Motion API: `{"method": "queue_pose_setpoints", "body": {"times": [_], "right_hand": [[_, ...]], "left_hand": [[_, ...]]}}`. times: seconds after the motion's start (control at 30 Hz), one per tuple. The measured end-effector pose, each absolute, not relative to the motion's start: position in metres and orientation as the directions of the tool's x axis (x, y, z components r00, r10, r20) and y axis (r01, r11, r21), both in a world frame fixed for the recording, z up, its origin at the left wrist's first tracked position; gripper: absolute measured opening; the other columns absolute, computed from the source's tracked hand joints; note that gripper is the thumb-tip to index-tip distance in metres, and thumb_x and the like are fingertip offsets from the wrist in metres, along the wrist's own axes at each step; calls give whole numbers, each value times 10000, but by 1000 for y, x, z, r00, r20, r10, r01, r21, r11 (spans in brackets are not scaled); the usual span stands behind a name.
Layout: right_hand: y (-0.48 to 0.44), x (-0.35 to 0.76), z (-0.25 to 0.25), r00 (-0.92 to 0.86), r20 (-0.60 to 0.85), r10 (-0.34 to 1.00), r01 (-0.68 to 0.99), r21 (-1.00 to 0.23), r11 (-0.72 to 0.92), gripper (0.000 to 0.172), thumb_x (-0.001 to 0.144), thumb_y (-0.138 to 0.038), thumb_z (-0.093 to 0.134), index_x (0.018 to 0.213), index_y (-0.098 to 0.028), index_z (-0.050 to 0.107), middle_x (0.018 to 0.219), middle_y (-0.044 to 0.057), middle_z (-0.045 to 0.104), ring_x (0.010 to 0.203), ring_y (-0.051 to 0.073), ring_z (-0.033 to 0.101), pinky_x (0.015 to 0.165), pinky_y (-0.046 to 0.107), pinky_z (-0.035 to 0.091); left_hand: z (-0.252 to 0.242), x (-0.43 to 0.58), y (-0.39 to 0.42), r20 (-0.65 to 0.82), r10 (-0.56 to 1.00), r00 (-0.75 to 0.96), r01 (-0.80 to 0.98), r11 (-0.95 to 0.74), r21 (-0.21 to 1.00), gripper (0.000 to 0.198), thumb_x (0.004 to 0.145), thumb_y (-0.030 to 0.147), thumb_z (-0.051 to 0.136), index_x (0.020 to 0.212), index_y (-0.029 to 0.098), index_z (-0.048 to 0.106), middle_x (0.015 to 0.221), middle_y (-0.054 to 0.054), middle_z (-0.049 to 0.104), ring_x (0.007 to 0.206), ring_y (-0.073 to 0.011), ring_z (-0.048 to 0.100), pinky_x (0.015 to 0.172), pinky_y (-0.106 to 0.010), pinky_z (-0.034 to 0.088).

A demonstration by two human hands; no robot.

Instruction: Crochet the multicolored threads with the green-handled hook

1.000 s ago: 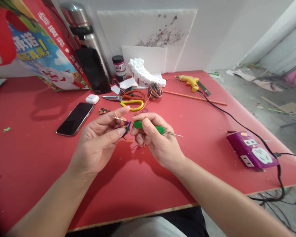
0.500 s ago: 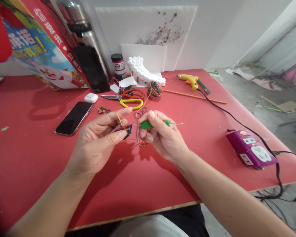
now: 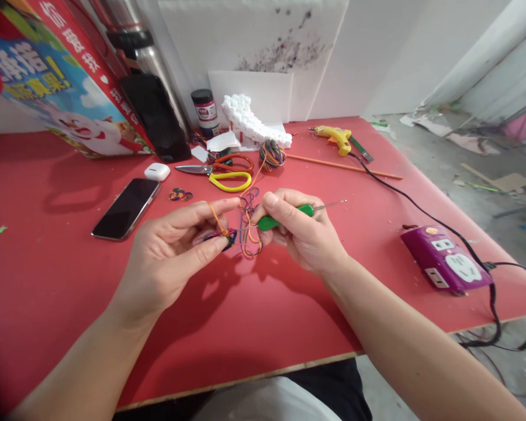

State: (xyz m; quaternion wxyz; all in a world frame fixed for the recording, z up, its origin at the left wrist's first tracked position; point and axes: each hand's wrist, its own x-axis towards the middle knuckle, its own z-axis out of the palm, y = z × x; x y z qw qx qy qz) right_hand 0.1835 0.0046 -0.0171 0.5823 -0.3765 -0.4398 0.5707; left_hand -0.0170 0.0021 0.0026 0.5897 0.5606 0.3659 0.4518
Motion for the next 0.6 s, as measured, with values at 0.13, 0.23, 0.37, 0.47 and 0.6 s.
{"method": "queue_pose_setpoints", "body": {"times": [0.13, 0.23, 0.37, 0.47, 0.6], "right_hand": [[4, 182, -15, 2, 87, 996, -323, -943, 83, 438, 773, -585, 960, 691, -194, 783, 522, 0, 635, 432, 106, 543, 402, 225, 312], [4, 178, -17, -19, 75, 997, -366, -929, 63, 445, 788, -590, 948, 706, -190, 773, 495, -14, 605, 411, 85, 474, 396, 214, 294], [-1, 169, -21, -67, 66, 996, -462, -887, 28, 412, 824, -582, 928, 782, -201, 777, 523, -25, 634, 417, 70, 452, 415, 198, 341], [-9, 168, -21, -59, 123, 991, -420, -904, 87, 303, 891, -528, 891, 914, -237, 810, 623, -15, 704, 493, 102, 565, 458, 214, 428], [-16, 175, -17, -80, 441, 894, -33, -897, 440, 174, 995, -374, 793, 1133, -277, 839, 836, 24, 776, 643, 147, 656, 601, 290, 562]], "left_hand": [[3, -17, 1, 66, 952, 298, -105, -36, 994, 407, 839, 109, 836, 1223, 239, 879, 883, -7, 703, 783, -100, 607, 749, -204, 552], [1, -16, 3, -3, 951, 310, -164, 57, 985, 400, 831, 142, 867, 1212, 262, 885, 839, -1, 701, 733, -91, 591, 713, -202, 549], [2, -14, 4, -42, 931, 363, -356, 181, 917, 340, 778, 146, 918, 1093, 275, 911, 829, -2, 732, 760, -95, 656, 744, -198, 596], [4, -13, 4, -41, 924, 380, -409, 208, 889, 328, 774, 135, 922, 1072, 273, 912, 810, 4, 739, 738, -84, 671, 739, -183, 607], [5, -14, 2, -37, 930, 365, -367, 180, 913, 359, 780, 105, 895, 1086, 292, 911, 824, 8, 730, 721, -76, 654, 693, -163, 572]]}}
